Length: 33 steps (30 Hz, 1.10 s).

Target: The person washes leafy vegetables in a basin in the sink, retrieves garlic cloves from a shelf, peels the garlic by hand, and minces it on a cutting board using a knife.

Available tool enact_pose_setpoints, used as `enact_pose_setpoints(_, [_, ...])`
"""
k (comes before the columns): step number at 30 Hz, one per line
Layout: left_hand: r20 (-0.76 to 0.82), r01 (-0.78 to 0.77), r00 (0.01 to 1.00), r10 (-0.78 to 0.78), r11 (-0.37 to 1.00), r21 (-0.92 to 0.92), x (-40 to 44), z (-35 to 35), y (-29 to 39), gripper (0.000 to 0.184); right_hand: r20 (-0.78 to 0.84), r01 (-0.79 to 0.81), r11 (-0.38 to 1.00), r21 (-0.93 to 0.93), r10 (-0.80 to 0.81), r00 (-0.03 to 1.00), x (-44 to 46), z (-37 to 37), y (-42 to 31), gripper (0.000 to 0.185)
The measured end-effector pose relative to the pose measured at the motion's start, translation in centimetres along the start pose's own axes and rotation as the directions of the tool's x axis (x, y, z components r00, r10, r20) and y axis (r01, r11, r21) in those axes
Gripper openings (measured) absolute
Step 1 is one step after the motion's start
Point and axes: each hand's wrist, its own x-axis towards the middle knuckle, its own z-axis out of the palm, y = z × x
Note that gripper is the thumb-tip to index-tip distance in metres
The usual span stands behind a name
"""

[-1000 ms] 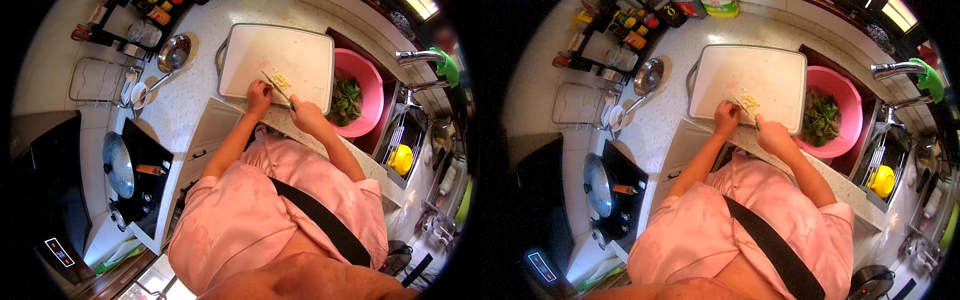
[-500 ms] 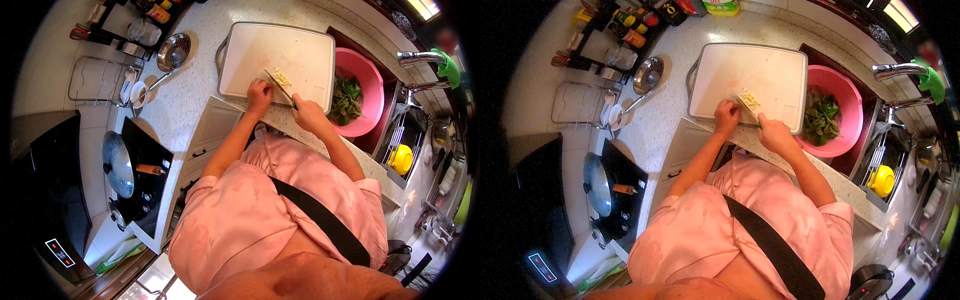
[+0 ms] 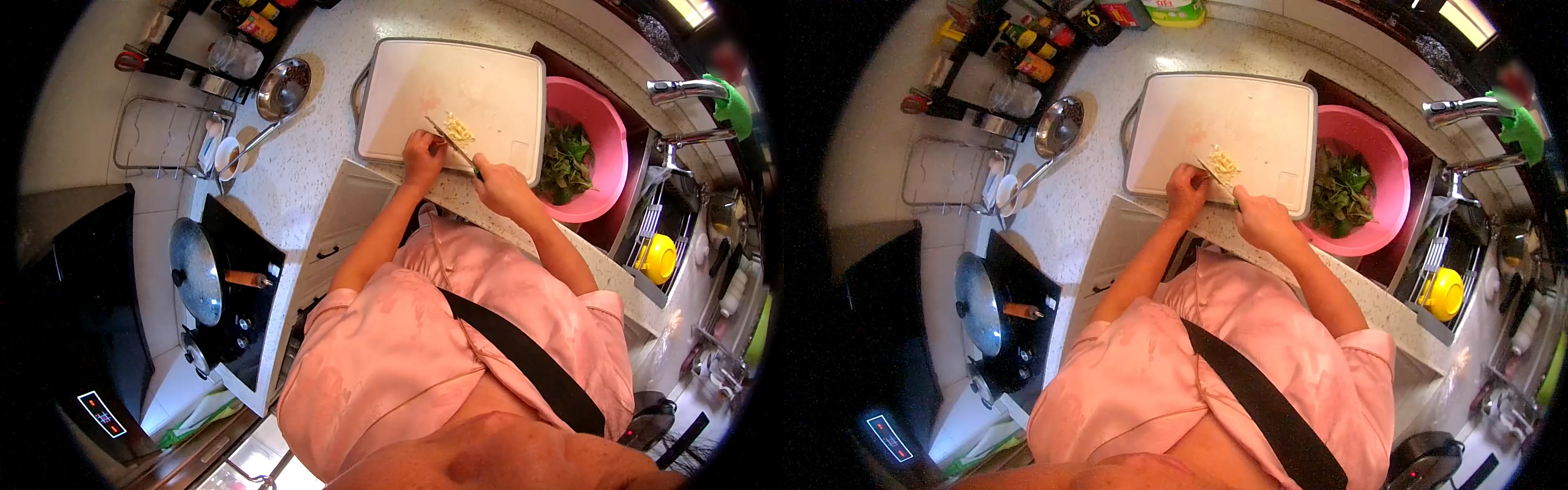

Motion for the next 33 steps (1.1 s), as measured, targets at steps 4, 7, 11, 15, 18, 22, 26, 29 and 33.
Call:
enact_pose_setpoints(4, [0.003,-0.042,0.999,0.042,0.999,-0.010,0.3,-0.2,-0.1,0.013,0.012,-0.003,1.000,-0.015,0.004,1.000,0.4,-0.4,0.6,0.024])
enact_pose_setpoints(7, [0.043,-0.018,0.999,0.020,0.999,-0.034,-0.1,-0.3,-0.5,0.018,-0.003,-0.027,1.000,0.000,0.027,1.000,0.5,-0.4,1.0,0.023])
enact_pose_setpoints(11, [0.148,-0.139,0.980,0.132,0.990,0.038,0.2,-1.4,1.0,0.024,0.033,-0.043,0.999,-0.009,0.043,0.999,0.9,-0.9,1.3,0.022])
enact_pose_setpoints(15, [0.114,-0.142,0.985,0.131,0.985,0.095,0.1,-1.0,1.1,0.026,0.006,-0.078,0.997,0.009,0.078,0.997,0.8,-1.4,1.0,0.022])
enact_pose_setpoints(18, [0.071,-0.110,0.992,0.103,0.988,0.105,0.3,-0.4,0.6,0.025,-0.004,-0.047,0.999,-0.024,0.047,0.999,1.1,-1.2,1.4,0.023])
enact_pose_setpoints(22, [0.058,-0.096,0.994,0.091,0.990,0.102,0.1,-0.2,0.4,0.023,-0.042,-0.053,0.996,-0.069,0.050,0.998,1.1,-2.2,1.5,0.021])
enact_pose_setpoints(26, [0.039,-0.110,0.993,0.108,0.992,0.067,0.1,-0.1,0.2,0.024,-0.052,-0.010,0.989,-0.149,0.002,0.999,1.2,-1.5,2.2,0.019])
enact_pose_setpoints(29, [0.053,-0.117,0.992,0.114,0.991,0.065,0.0,-0.3,0.1,0.025,-0.002,0.005,0.986,-0.166,-0.005,1.000,0.2,-2.3,1.7,0.020])
enact_pose_setpoints(33, [0.061,-0.086,0.995,0.083,0.995,0.049,-0.2,-0.6,0.4,0.025,-0.030,0.019,0.995,-0.096,-0.022,0.999,-0.1,-2.3,1.4,0.020])
